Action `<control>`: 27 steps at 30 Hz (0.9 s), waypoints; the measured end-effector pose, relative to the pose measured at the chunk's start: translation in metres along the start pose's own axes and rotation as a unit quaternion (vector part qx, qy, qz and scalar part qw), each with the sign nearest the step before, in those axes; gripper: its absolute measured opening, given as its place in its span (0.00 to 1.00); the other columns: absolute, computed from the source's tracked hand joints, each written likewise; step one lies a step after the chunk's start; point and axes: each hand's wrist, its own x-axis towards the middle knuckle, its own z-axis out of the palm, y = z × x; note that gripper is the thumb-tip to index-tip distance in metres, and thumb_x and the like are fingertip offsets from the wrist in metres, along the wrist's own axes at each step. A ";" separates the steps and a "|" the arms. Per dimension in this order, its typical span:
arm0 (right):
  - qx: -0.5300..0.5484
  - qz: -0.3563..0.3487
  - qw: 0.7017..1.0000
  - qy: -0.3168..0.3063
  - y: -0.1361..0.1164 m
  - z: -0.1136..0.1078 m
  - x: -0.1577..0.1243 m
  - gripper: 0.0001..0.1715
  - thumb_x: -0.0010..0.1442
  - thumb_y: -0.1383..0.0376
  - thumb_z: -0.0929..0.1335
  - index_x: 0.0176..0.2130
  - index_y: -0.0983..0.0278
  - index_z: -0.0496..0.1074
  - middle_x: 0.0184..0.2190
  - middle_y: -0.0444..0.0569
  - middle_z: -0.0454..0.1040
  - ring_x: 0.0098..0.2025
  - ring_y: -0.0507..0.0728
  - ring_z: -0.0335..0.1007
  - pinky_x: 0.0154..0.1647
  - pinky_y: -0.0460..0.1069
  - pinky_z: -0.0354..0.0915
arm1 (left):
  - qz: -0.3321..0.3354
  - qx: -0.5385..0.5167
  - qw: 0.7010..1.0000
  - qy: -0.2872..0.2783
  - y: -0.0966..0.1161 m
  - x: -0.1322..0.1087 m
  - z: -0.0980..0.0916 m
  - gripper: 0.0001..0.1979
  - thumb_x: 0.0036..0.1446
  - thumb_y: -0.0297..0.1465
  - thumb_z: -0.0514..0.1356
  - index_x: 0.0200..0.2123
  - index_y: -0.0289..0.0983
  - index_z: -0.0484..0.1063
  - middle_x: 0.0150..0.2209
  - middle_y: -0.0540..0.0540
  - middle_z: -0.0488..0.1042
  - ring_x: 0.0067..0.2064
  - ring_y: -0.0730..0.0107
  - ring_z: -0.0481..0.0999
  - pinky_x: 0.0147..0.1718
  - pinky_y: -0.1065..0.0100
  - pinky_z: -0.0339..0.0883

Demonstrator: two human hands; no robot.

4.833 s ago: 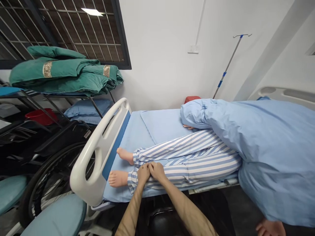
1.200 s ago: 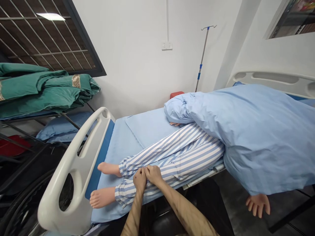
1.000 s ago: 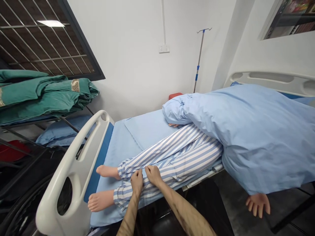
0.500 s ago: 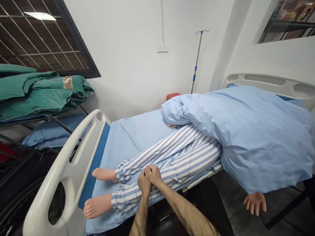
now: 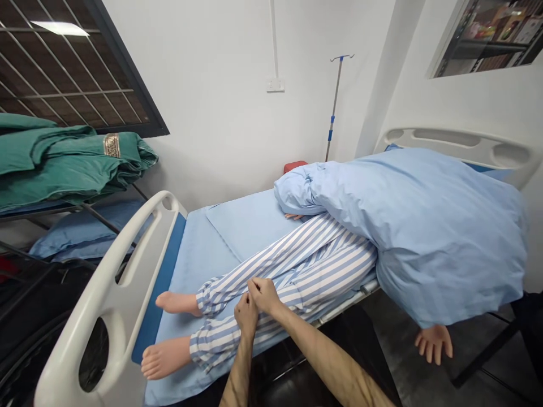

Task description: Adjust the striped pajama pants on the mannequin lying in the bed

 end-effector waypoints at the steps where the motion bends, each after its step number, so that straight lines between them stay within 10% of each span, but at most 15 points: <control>1: -0.011 0.007 1.000 -0.005 0.009 0.003 -0.003 0.23 0.61 0.63 0.61 0.16 0.64 0.59 0.15 0.41 0.61 0.21 0.48 0.56 0.25 0.44 0.47 | 0.003 -0.002 1.000 0.006 0.000 0.000 0.001 0.15 0.58 0.33 0.51 0.19 0.38 0.62 0.20 0.50 0.66 0.24 0.74 0.59 0.28 0.70 0.47; 12: -0.054 0.035 0.998 0.012 0.047 0.021 -0.012 0.22 0.62 0.64 0.61 0.18 0.64 0.65 0.17 0.46 0.70 0.23 0.51 0.64 0.27 0.46 0.48 | -0.021 -0.045 0.998 0.040 0.008 -0.002 0.003 0.17 0.55 0.38 0.51 0.16 0.38 0.59 0.17 0.53 0.60 0.24 0.74 0.56 0.27 0.70 0.50; 21: 0.088 0.066 0.993 0.037 0.056 0.019 -0.004 0.25 0.61 0.60 0.59 0.16 0.63 0.53 0.13 0.40 0.55 0.20 0.49 0.54 0.23 0.46 0.46 | -0.033 -0.247 0.960 0.129 0.070 0.012 -0.006 0.18 0.55 0.39 0.50 0.16 0.40 0.55 0.16 0.54 0.56 0.22 0.76 0.58 0.25 0.71 0.57; 27: 0.128 0.088 0.986 0.065 0.059 0.021 -0.005 0.23 0.60 0.58 0.60 0.16 0.63 0.55 0.14 0.41 0.58 0.20 0.50 0.56 0.23 0.45 0.48 | -0.016 -0.067 0.992 0.107 0.045 -0.001 0.022 0.17 0.55 0.37 0.50 0.17 0.39 0.57 0.15 0.52 0.61 0.21 0.74 0.59 0.23 0.71 0.54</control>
